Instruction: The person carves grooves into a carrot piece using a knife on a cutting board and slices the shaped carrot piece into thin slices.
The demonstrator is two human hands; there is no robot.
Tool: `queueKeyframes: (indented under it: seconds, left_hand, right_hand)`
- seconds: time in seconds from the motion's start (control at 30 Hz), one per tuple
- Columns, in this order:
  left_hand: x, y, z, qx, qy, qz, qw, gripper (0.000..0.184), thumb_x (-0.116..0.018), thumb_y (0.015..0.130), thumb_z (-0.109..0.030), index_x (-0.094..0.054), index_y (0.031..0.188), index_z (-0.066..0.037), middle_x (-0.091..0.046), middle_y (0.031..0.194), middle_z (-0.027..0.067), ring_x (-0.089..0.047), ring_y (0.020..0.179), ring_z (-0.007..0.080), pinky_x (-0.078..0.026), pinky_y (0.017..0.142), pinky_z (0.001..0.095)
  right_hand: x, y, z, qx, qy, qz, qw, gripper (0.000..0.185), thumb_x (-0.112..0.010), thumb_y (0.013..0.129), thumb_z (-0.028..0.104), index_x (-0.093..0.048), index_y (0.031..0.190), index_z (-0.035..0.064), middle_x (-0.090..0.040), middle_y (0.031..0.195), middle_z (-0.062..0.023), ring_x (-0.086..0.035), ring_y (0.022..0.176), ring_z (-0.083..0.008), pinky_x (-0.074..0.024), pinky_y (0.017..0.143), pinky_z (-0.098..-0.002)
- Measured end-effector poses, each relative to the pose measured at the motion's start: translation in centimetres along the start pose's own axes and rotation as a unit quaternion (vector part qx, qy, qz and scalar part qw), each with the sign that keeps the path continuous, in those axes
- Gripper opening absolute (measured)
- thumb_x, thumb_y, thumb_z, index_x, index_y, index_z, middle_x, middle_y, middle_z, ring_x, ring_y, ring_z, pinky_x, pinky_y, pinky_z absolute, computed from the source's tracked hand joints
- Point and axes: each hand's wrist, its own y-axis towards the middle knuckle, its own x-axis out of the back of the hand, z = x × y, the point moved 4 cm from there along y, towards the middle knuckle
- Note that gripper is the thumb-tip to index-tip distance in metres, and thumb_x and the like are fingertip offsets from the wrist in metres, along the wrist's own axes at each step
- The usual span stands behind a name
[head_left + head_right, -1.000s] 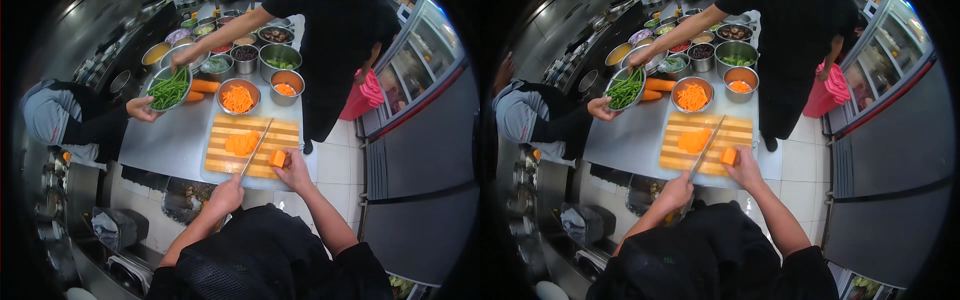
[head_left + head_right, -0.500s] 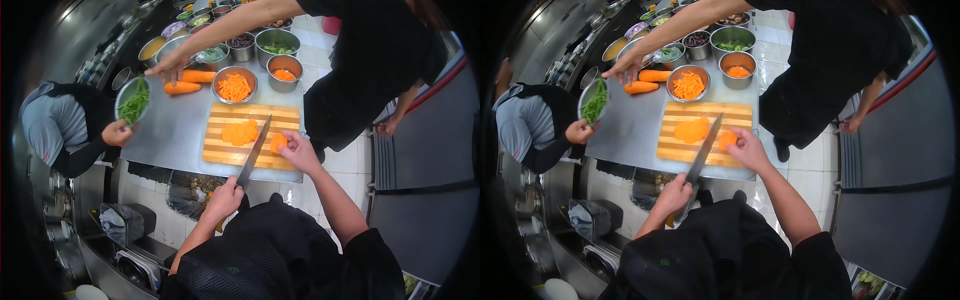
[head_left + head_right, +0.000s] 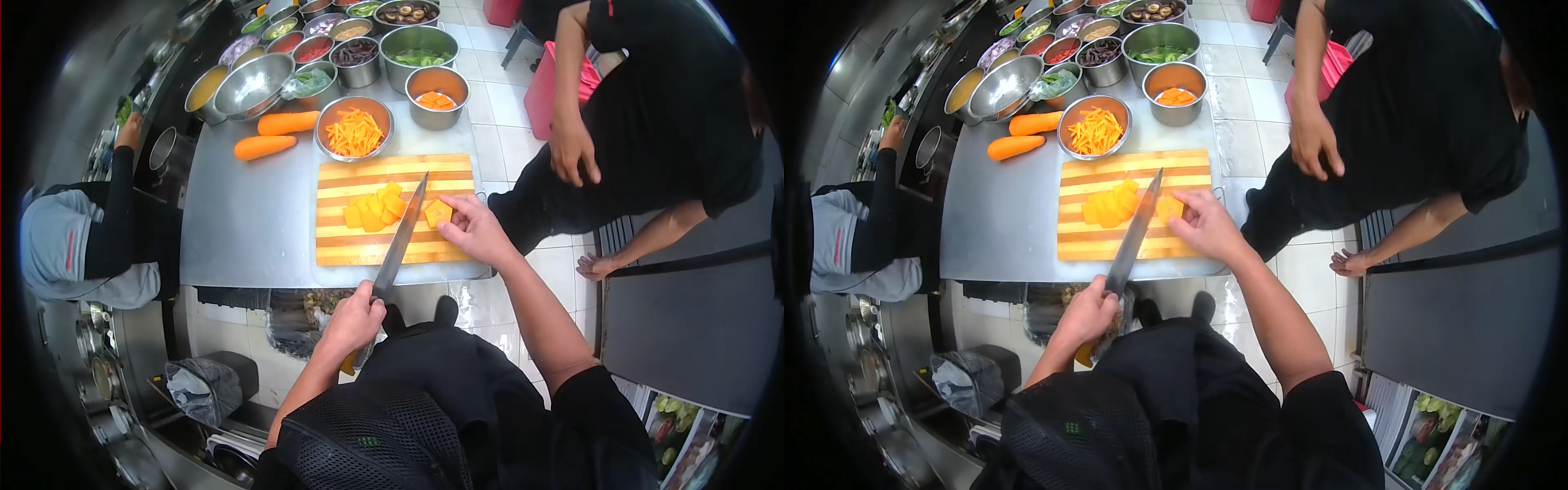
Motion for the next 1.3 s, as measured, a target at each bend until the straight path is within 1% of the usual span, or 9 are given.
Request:
queueKeyframes:
  seconds: [0.3, 0.4, 0.5, 0.6, 0.67, 0.77, 0.87, 1.13, 1.3]
  left_hand:
    - [0.9, -0.1, -0.7, 0.002, 0.008, 0.024, 1.0, 0.036, -0.056, 0.101, -0.025, -0.058, 0.125, 0.003, -0.076, 0.105, 0.0261, -0.074, 0.105, 0.0421, -0.055, 0.096, 0.0462]
    - [1.1, -0.1, -0.9, 0.014, 0.006, 0.036, 0.999, 0.037, -0.055, 0.101, -0.026, -0.058, 0.125, 0.003, -0.076, 0.105, 0.0255, -0.074, 0.104, 0.0421, -0.055, 0.095, 0.0462]
    - [1.1, 0.0, -0.8, 0.014, 0.007, 0.041, 0.999, 0.037, -0.055, 0.101, -0.026, -0.058, 0.125, 0.003, -0.076, 0.104, 0.0248, -0.074, 0.101, 0.0415, -0.055, 0.093, 0.0457]
    - [0.9, 0.3, -0.3, 0.0, 0.005, 0.03, 1.0, 0.037, -0.055, 0.101, -0.026, -0.058, 0.124, 0.003, -0.076, 0.103, 0.0241, -0.075, 0.099, 0.0408, -0.056, 0.092, 0.0452]
    - [0.7, 0.2, -0.2, -0.003, 0.006, 0.024, 1.0, 0.037, -0.055, 0.101, -0.025, -0.058, 0.124, 0.004, -0.076, 0.102, 0.0237, -0.075, 0.098, 0.0402, -0.056, 0.091, 0.0451]
    - [0.7, 0.0, -0.4, -0.019, -0.005, 0.035, 0.999, 0.036, -0.053, 0.101, -0.027, -0.052, 0.119, 0.004, -0.071, 0.109, 0.0334, -0.066, 0.106, 0.0541, -0.05, 0.094, 0.0578]
    - [0.5, 0.2, 0.0, -0.017, 0.012, 0.016, 1.0, 0.038, -0.055, 0.101, -0.025, -0.057, 0.126, 0.004, -0.077, 0.101, 0.0238, -0.075, 0.098, 0.0397, -0.056, 0.09, 0.0458]
    - [0.3, 0.0, -0.1, -0.006, 0.001, 0.013, 1.0, 0.04, -0.057, 0.1, -0.026, -0.057, 0.127, 0.004, -0.076, 0.107, 0.0257, -0.074, 0.102, 0.0416, -0.056, 0.093, 0.0465]
    - [0.3, -0.1, -0.3, -0.008, 0.001, 0.017, 1.0, 0.042, -0.058, 0.099, -0.026, -0.056, 0.128, 0.004, -0.075, 0.111, 0.0269, -0.074, 0.103, 0.043, -0.056, 0.094, 0.0467]
  right_hand:
    - [-0.5, -0.5, 0.4, -0.029, 0.025, -0.005, 0.999, 0.05, -0.08, 0.09, 0.012, -0.062, 0.136, 0.0012, -0.059, 0.111, -0.0056, -0.058, 0.083, -0.0105, -0.053, 0.081, -0.0249]
    - [-1.2, -0.8, 0.1, -0.012, 0.043, -0.004, 0.999, 0.054, -0.084, 0.084, 0.012, -0.06, 0.131, -0.0002, -0.059, 0.108, -0.0099, -0.064, 0.083, -0.0152, -0.0556, 0.08, -0.0298]
    - [-1.4, -1.2, 1.4, -0.022, 0.025, -0.051, 0.998, 0.047, -0.082, 0.086, 0.006, -0.059, 0.126, 0.0016, -0.06, 0.098, -0.0035, -0.058, 0.081, -0.0107, -0.0536, 0.08, -0.0261]
    - [-0.8, -1.0, 2.5, 0.006, -0.083, -0.104, 0.991, 0.044, -0.083, 0.085, 0.005, -0.061, 0.122, 0.0009, -0.061, 0.099, -0.0046, -0.06, 0.08, -0.0119, -0.0544, 0.08, -0.0261]
    - [-0.6, -0.5, 2.0, 0.021, -0.066, -0.087, 0.994, 0.04, -0.081, 0.087, 0.007, -0.063, 0.122, -0.0001, -0.065, 0.102, -0.0055, -0.062, 0.081, -0.0118, -0.0552, 0.08, -0.0259]
    - [-0.5, 0.3, -0.4, -0.031, 0.04, -0.082, 0.995, 0.039, -0.079, 0.091, 0.014, -0.067, 0.123, -0.0026, -0.069, 0.103, -0.0093, -0.066, 0.082, -0.0143, -0.056, 0.079, -0.028]
    - [-0.1, 0.9, -2.1, -0.083, 0.125, -0.067, 0.986, 0.041, -0.074, 0.096, 0.018, -0.067, 0.131, -0.0021, -0.07, 0.103, -0.0104, -0.066, 0.08, -0.0144, -0.0555, 0.079, -0.0279]
    - [0.1, 1.0, -0.9, -0.064, 0.069, -0.051, 0.994, 0.041, -0.071, 0.099, 0.018, -0.069, 0.136, 0.0015, -0.065, 0.116, -0.0102, -0.062, 0.083, -0.013, -0.0544, 0.081, -0.0278]
    - [0.1, 0.6, -0.3, -0.062, 0.053, -0.038, 0.996, 0.043, -0.069, 0.099, 0.014, -0.066, 0.14, 0.0019, -0.06, 0.117, -0.0048, -0.058, 0.084, -0.0088, -0.0521, 0.084, -0.0246]
